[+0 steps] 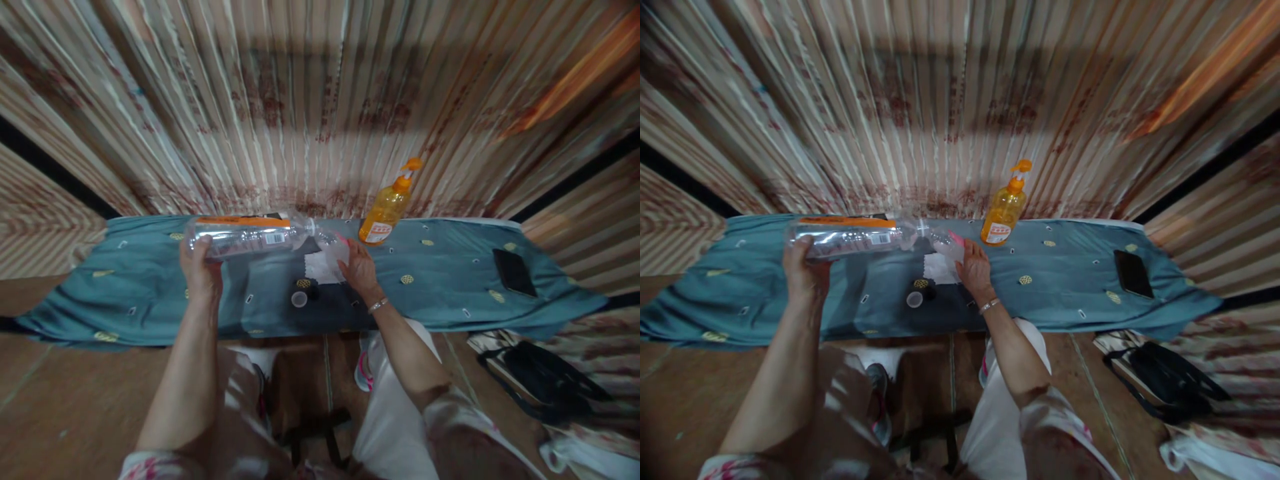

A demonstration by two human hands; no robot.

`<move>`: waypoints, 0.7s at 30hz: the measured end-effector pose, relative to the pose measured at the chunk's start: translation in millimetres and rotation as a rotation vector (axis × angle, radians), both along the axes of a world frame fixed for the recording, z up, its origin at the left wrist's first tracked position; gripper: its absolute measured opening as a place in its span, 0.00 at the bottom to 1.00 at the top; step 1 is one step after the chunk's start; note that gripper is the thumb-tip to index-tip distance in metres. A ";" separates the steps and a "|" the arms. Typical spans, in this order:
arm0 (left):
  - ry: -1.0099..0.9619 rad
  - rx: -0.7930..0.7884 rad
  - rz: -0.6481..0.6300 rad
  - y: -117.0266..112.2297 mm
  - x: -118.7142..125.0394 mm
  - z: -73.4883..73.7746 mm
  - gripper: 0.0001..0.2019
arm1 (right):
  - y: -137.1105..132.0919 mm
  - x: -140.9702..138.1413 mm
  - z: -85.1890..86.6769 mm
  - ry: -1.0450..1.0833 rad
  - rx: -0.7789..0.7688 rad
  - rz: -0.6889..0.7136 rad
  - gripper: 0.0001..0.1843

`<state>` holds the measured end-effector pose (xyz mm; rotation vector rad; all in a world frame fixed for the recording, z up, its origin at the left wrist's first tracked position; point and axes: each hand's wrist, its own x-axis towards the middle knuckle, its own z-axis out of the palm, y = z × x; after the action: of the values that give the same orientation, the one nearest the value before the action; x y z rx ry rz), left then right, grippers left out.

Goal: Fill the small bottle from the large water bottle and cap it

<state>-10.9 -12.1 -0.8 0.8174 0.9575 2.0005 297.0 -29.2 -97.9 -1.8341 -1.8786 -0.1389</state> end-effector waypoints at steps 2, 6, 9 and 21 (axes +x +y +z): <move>0.012 -0.014 -0.005 -1.9 -0.7 0.9 0.21 | -0.2 -1.1 0.6 -0.003 0.001 0.004 0.30; 0.023 -0.031 0.000 -4.6 -3.2 2.2 0.20 | -0.5 -4.7 3.6 -0.019 0.007 0.008 0.29; 0.029 -0.047 0.001 -5.0 -5.6 3.7 0.20 | -1.0 -8.0 8.2 -0.036 -0.041 -0.003 0.30; 0.100 -0.049 -0.081 2.2 -15.3 1.6 0.15 | 0.5 -6.3 7.5 -0.029 -0.047 0.007 0.28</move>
<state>-26.2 -9.9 0.8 0.9211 1.0104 1.8748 290.7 -28.7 -90.3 -1.8657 -1.9239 -0.1204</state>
